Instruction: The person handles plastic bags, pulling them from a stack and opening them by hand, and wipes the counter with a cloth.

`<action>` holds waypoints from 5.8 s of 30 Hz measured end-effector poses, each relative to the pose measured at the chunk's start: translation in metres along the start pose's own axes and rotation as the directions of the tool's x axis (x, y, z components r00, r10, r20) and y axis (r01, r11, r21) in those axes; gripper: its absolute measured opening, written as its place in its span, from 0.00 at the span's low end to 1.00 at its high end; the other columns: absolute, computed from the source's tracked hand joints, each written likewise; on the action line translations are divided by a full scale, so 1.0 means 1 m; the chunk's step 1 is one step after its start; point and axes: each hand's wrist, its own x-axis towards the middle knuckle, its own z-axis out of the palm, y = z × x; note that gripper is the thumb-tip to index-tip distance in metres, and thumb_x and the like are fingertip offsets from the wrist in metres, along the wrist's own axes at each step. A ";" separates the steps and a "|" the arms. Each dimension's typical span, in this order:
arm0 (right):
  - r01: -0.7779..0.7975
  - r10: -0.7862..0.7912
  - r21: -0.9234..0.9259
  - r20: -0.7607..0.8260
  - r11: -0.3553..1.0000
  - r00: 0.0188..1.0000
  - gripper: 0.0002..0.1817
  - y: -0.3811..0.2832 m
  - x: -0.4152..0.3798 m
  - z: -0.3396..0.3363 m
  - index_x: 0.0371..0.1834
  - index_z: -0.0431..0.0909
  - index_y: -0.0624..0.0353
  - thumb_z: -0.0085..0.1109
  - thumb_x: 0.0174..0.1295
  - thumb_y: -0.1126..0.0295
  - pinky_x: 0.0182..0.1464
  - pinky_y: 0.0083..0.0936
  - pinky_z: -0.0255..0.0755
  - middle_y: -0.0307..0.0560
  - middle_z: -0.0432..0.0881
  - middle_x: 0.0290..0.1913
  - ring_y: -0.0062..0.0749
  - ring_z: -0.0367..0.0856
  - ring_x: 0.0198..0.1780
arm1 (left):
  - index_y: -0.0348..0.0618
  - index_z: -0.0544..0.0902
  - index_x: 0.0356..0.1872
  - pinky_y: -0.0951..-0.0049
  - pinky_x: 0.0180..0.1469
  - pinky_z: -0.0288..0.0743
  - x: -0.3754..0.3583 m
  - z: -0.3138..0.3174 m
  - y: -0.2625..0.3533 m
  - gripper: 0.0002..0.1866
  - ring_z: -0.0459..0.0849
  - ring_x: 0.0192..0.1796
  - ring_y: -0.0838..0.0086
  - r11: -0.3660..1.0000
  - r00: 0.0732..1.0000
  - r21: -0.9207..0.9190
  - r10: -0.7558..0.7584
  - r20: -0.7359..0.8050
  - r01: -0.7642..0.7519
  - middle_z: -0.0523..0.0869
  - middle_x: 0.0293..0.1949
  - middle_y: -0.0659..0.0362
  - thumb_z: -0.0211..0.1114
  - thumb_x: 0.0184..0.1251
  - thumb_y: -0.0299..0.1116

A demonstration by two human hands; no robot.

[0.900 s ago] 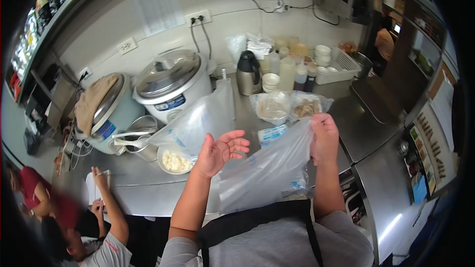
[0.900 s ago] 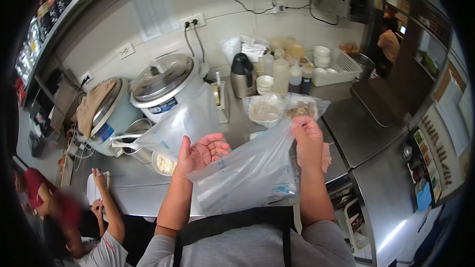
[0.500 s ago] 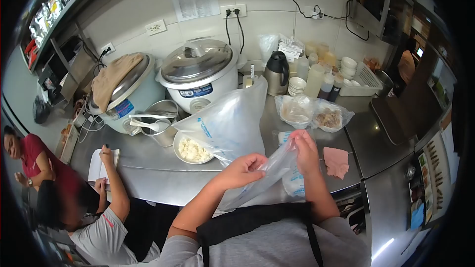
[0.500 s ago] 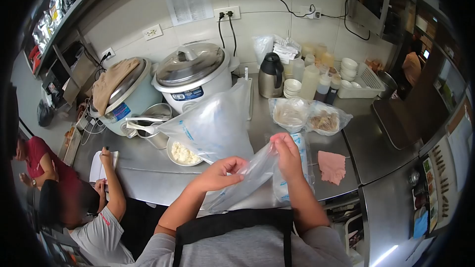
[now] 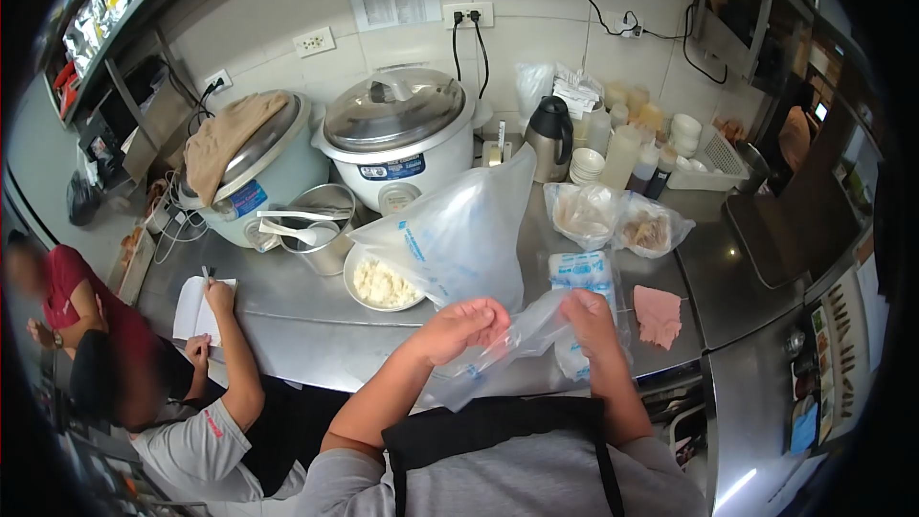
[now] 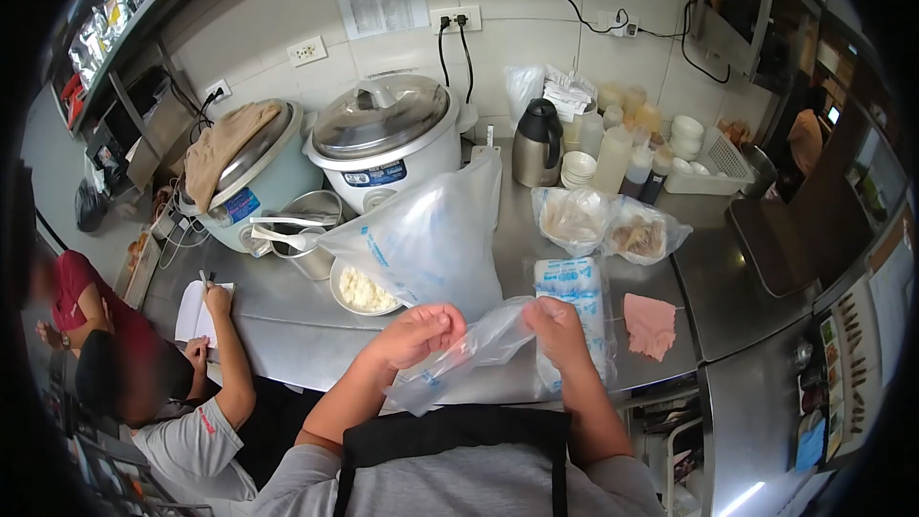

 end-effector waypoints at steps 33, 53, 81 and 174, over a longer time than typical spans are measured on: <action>0.021 -0.006 -0.119 0.125 0.993 0.992 0.11 0.013 -0.015 0.041 0.28 0.74 0.64 0.46 0.59 0.68 0.27 0.14 0.60 0.34 0.71 0.21 0.14 0.65 0.25 | 0.41 0.72 0.27 0.71 0.49 0.60 0.005 0.004 -0.019 0.04 0.68 0.45 0.68 0.361 0.855 0.851 0.487 0.179 -0.383 0.71 0.41 0.56 0.58 0.54 0.29; 0.281 -0.251 0.228 -0.152 0.932 0.956 0.06 -0.014 0.004 0.059 0.28 0.69 0.60 0.43 0.60 0.71 0.31 0.21 0.68 0.40 0.71 0.25 0.24 0.71 0.27 | 0.42 0.68 0.28 0.77 0.38 0.67 0.011 -0.012 -0.037 0.08 0.72 0.34 0.75 0.909 0.929 -0.211 0.370 0.009 -0.360 0.73 0.26 0.59 0.53 0.61 0.35; -0.114 -0.014 0.566 0.217 0.816 0.976 0.22 -0.137 0.148 0.069 0.51 0.65 0.60 0.42 0.60 0.55 0.35 0.23 0.69 0.35 0.72 0.30 0.25 0.71 0.28 | 0.44 0.72 0.41 0.74 0.34 0.70 0.003 -0.074 0.065 0.14 0.73 0.32 0.76 0.573 0.745 -0.485 0.422 -0.516 -0.661 0.77 0.33 0.61 0.45 0.63 0.42; 0.214 -0.308 -0.948 0.136 0.235 0.942 0.11 0.096 -0.093 -0.056 0.30 0.74 0.60 0.56 0.41 0.69 0.32 0.39 0.64 0.53 0.73 0.34 0.48 0.71 0.32 | 0.43 0.71 0.46 0.67 0.48 0.63 0.061 -0.006 -0.145 0.24 0.68 0.45 0.57 0.208 0.915 0.931 0.340 0.218 -0.299 0.70 0.41 0.50 0.64 0.43 0.33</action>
